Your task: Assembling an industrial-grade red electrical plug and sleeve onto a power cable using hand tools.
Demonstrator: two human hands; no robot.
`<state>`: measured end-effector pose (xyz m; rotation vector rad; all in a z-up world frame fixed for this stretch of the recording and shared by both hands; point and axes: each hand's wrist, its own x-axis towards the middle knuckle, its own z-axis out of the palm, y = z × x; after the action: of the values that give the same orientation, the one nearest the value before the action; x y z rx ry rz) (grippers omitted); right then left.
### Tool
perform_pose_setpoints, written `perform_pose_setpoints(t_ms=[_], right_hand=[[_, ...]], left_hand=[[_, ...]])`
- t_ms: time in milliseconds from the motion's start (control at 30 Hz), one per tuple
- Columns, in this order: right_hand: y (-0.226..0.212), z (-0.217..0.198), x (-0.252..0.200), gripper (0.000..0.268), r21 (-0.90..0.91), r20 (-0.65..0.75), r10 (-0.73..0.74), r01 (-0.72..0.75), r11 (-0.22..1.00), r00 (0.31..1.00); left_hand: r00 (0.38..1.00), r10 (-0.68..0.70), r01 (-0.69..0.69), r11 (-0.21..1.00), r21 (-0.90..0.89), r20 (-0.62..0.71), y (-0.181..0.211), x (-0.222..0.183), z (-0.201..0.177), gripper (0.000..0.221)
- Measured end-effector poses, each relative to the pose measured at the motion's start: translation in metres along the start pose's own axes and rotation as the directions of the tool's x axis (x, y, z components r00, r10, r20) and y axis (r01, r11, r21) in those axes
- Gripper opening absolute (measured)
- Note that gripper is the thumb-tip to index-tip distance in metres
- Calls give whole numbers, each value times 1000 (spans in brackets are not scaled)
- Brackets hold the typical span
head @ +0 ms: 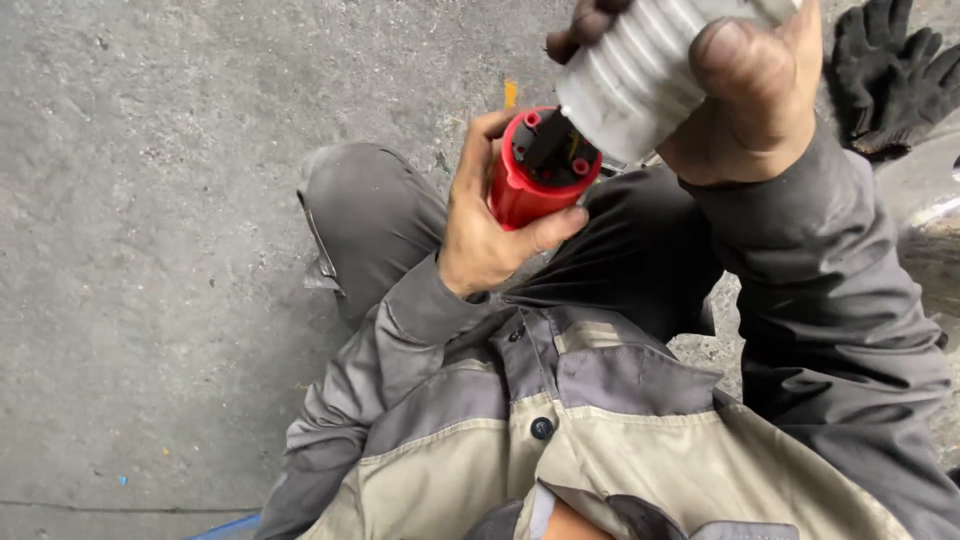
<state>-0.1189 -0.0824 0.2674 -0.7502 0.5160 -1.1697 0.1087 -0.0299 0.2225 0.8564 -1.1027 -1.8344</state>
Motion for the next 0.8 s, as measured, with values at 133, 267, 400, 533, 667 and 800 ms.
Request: perform_pose_setpoints(t_ms=[133, 267, 400, 533, 667, 800], right_hand=[[-8, 10, -10, 49, -138, -55, -3, -5, 990, 999], [-11, -7, -31, 46, -318, -30, -66, 53, 947, 997], [-35, -22, -59, 43, -226, -15, -47, 43, 973, 999], [-53, -22, -83, 47, -312, -44, -78, 60, 948, 996], [-65, -39, -88, 43, -422, 186, -245, 302, 855, 951], [-64, -65, -108, 42, -487, 396, -343, 512, 708, 852]], left_hand=[[991, -80, 72, 994, 77, 108, 18, -8, 2, 75], [977, -60, -41, 888, 458, 205, 29, 1, 11, 77], [953, 32, -177, 866, 468, 301, 9, 12, 29, 78], [905, 17, -188, 912, 364, 425, 2, 24, 50, 76], [821, 163, -464, 749, 473, 548, -8, 45, 67, 90], [772, 149, -524, 700, 485, 618, -11, 51, 68, 89]])
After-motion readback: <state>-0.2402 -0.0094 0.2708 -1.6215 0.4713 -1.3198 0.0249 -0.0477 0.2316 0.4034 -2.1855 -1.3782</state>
